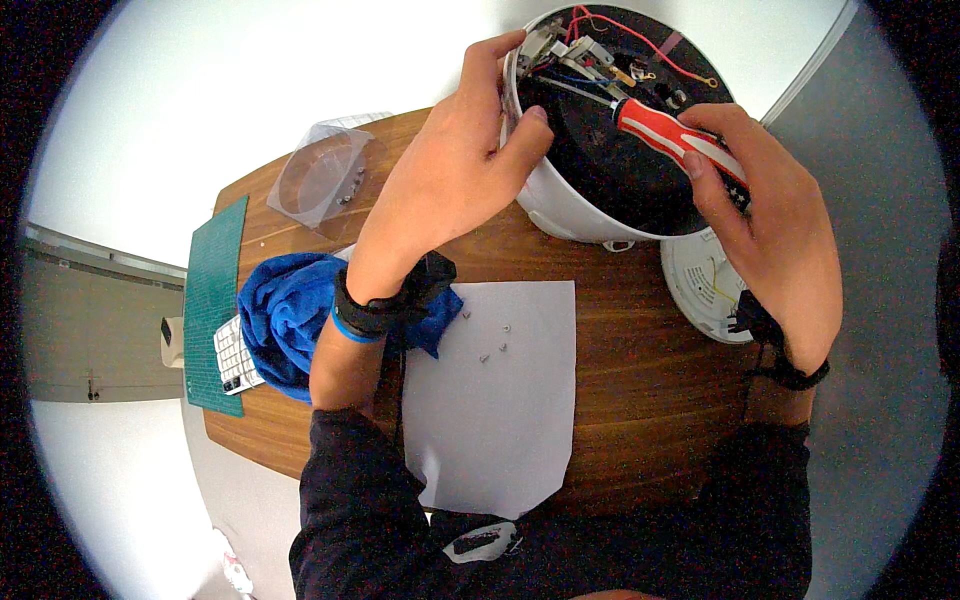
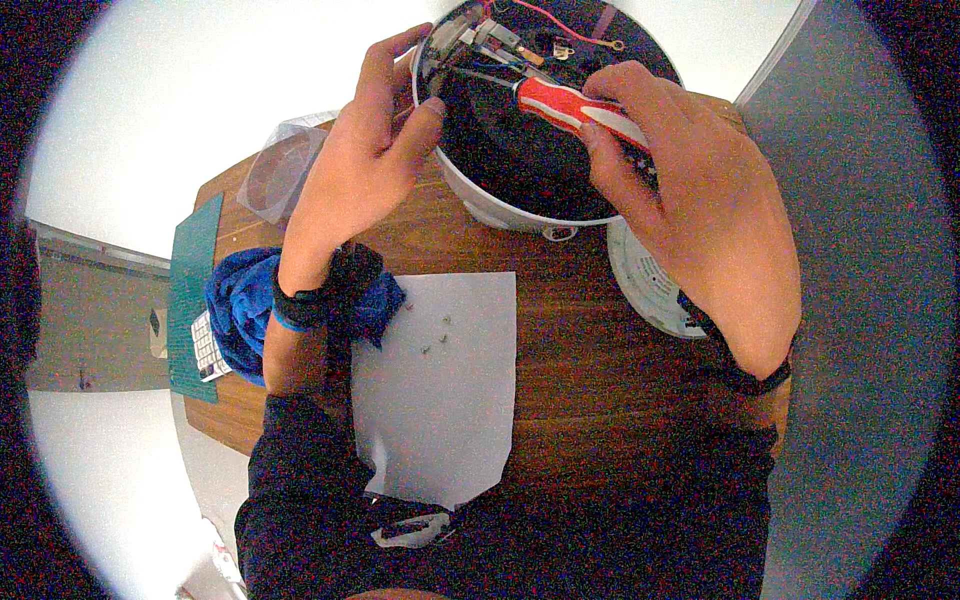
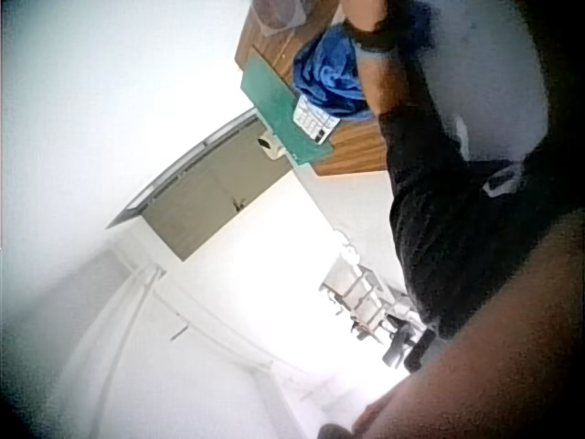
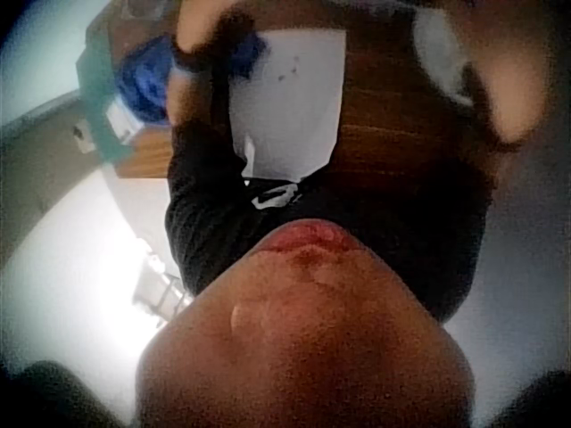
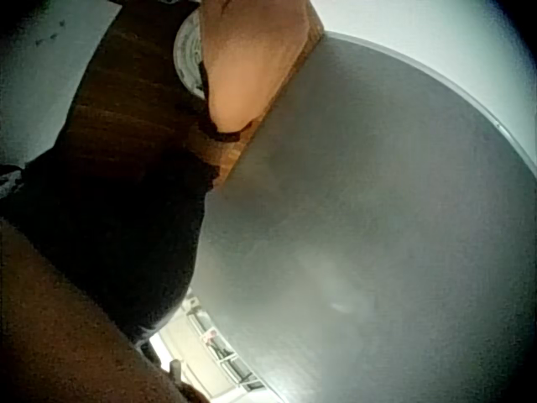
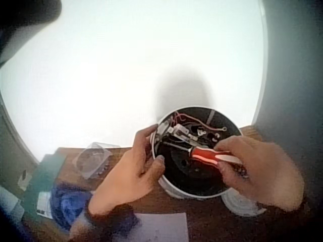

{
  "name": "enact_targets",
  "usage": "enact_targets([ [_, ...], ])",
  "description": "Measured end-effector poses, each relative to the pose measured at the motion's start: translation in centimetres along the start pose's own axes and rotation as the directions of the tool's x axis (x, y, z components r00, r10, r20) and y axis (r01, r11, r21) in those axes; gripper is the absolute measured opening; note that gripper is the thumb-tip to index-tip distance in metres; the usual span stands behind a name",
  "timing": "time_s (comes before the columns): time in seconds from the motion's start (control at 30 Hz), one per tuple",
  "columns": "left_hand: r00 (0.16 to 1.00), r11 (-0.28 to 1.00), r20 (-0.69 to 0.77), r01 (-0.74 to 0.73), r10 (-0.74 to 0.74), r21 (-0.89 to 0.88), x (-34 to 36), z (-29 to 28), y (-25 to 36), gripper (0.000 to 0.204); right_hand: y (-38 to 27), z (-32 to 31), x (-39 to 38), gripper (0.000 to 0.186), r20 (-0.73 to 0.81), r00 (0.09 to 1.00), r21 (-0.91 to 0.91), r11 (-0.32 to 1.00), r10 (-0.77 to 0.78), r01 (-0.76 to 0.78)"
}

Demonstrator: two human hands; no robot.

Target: The person uses a screwdriver to tighten screws on the internal wiring of a white appliance. They rotate the device to access different connection points and continue securing components inside the housing.

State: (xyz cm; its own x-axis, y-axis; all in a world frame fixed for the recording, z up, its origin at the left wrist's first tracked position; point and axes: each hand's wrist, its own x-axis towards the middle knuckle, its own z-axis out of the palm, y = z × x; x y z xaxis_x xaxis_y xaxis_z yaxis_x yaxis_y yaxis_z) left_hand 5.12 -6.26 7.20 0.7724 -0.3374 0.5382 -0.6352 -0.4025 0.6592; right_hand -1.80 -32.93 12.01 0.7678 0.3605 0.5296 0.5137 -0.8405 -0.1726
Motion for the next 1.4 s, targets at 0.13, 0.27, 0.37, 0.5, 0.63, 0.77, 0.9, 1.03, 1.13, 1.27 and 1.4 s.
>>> enact_targets([
  [0.13, 1.0, 1.0, -0.007, -0.006, 0.006, 0.006, -0.1, 0.0, -0.1, 0.06, 0.2, 0.4, 0.0, 0.023, -0.022, 0.999, -0.004, 0.999, -0.04, 0.04],
  [0.27, 0.999, 0.999, 0.015, 0.045, -0.046, 0.018, -0.1, -0.2, 0.2, 0.061, 0.4, 0.2, 0.1, 0.026, -0.003, 0.999, -0.022, 0.998, -0.053, 0.053],
  [0.37, 0.998, 0.998, -0.023, -0.055, 0.055, 0.01, 0.0, 0.1, -0.6, 0.061, 0.3, 0.0, 0.0, 0.029, 0.011, 0.999, -0.04, 0.998, -0.039, 0.04],
  [0.5, 1.0, 1.0, -0.008, -0.02, 0.02, 0.023, 0.0, 0.0, -0.2, 0.061, 0.4, -0.2, -0.1, 0.032, 0.024, 0.998, -0.064, 0.996, -0.053, 0.054],
  [0.63, 1.0, 1.0, -0.013, -0.01, 0.011, 0.021, -0.1, -0.1, -0.5, 0.061, 0.1, -0.4, 0.2, 0.034, 0.077, 0.996, -0.022, 0.999, -0.042, 0.044],
  [0.77, 0.999, 0.998, 0.015, 0.045, -0.046, 0.036, 0.0, -0.4, 0.0, 0.062, 0.4, 0.3, 0.2, 0.029, -0.011, 0.999, 0.017, 0.999, -0.044, 0.045],
  [0.9, 1.0, 1.0, -0.002, -0.009, 0.009, 0.022, 0.0, -0.1, -0.3, 0.063, 0.9, 0.9, 0.3, 0.024, -0.067, 0.997, 0.127, 0.992, 0.026, -0.017],
  [1.03, 1.0, 0.999, -0.011, -0.024, 0.025, 0.048, 0.0, -0.2, 0.0, 0.064, 1.0, 1.0, 0.4, 0.026, -0.11, 0.993, 0.089, 0.995, -0.031, 0.041],
  [1.13, 1.0, 0.997, 0.0, 0.002, -0.002, 0.076, 0.0, -0.2, 0.0, 0.064, -0.3, 0.2, 0.3, 0.032, -0.076, 0.996, -0.012, 0.999, -0.045, 0.044],
  [1.27, 0.999, 0.999, -0.008, -0.032, 0.032, 0.036, -0.1, -0.2, -0.7, 0.064, -0.1, 0.3, 0.6, 0.042, -0.159, 0.984, -0.033, 0.996, -0.085, 0.081],
  [1.4, 0.997, 0.997, -0.018, -0.08, 0.08, -0.007, 0.0, 0.5, -0.8, 0.064, 1.7, 0.5, 1.2, 0.047, -0.18, 0.961, -0.121, 0.974, -0.209, 0.189],
])
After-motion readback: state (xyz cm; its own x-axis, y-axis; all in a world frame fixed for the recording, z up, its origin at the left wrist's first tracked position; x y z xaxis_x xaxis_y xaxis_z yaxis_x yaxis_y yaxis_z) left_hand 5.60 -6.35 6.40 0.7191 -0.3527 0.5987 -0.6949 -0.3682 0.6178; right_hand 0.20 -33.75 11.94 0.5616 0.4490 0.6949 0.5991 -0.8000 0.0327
